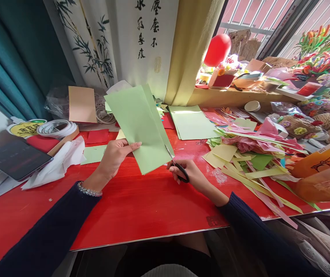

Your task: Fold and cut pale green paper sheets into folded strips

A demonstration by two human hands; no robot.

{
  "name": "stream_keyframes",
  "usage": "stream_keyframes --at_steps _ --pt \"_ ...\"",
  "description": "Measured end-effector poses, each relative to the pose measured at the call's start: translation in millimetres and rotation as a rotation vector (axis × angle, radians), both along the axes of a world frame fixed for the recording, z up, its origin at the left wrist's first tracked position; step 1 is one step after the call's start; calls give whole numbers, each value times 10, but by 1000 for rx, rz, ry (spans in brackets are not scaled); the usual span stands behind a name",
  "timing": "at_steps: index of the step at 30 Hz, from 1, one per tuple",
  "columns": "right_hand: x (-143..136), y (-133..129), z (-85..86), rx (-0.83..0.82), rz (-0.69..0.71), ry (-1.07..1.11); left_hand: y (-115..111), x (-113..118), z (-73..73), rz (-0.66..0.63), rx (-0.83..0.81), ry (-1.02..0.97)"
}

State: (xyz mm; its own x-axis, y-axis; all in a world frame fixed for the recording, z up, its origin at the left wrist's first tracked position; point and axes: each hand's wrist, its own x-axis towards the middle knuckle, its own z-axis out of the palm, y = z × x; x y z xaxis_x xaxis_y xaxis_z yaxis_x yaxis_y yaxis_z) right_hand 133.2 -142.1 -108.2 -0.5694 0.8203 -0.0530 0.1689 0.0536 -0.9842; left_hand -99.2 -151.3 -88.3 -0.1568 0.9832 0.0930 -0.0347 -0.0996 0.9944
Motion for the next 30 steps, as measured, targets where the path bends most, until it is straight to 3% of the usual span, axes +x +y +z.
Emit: stream_keyframes --at_steps 8,18,30 --pt "-4 -29 84 10 -29 -36 -17 27 7 -51 -43 12" --pt "-6 1 -14 -3 -19 1 -17 46 -26 -101 -61 15" --pt "-5 -3 -14 7 -40 -10 -8 48 -53 -112 -66 22"
